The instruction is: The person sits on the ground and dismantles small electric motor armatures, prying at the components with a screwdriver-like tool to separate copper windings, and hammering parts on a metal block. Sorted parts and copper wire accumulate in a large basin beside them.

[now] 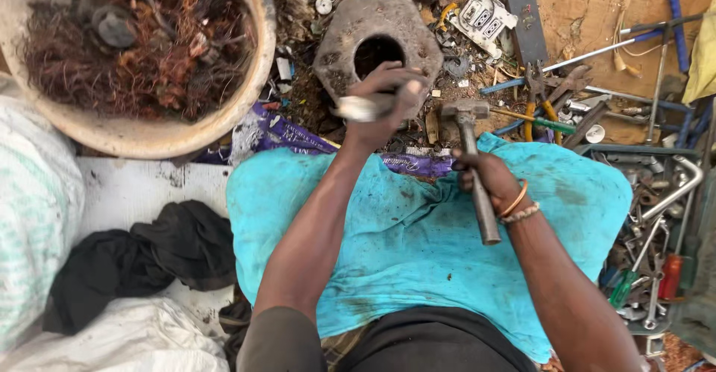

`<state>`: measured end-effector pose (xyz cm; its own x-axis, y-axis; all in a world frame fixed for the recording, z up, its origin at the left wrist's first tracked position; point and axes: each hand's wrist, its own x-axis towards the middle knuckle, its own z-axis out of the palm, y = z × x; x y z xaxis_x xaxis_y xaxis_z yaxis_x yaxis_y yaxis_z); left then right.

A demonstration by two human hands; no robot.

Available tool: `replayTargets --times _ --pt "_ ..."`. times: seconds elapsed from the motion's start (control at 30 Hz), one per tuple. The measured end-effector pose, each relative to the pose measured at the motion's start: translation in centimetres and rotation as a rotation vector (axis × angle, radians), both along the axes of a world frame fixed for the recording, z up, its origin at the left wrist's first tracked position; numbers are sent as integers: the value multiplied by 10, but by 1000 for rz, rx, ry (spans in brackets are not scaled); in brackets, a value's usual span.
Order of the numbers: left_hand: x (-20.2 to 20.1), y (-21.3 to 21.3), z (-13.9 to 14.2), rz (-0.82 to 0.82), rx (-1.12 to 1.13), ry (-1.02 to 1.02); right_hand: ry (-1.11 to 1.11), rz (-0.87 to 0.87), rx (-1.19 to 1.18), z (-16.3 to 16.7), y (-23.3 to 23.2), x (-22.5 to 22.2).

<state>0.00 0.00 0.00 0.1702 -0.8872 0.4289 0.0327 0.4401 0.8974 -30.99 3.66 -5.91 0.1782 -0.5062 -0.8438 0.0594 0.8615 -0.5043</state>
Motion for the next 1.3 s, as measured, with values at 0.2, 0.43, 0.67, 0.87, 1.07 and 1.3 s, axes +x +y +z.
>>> replayTargets --times 0.2,0.43,0.67,0.87,1.07,1.3 --pt "52 5 -14 119 299 300 935 978 -768 41 19 -10" --pt "70 20 -12 220 424 259 1164 1015 -952 85 25 25" --pt "100 24 13 242 428 -252 946 750 -1229 144 49 63" --pt "114 44 14 -152 761 -764 831 675 -1307 141 63 64" --pt "101 44 -22 -300 815 -1067 719 810 -1302 134 67 53" --pt "102 43 -24 -310 632 -1100 693 892 -1284 121 68 22"
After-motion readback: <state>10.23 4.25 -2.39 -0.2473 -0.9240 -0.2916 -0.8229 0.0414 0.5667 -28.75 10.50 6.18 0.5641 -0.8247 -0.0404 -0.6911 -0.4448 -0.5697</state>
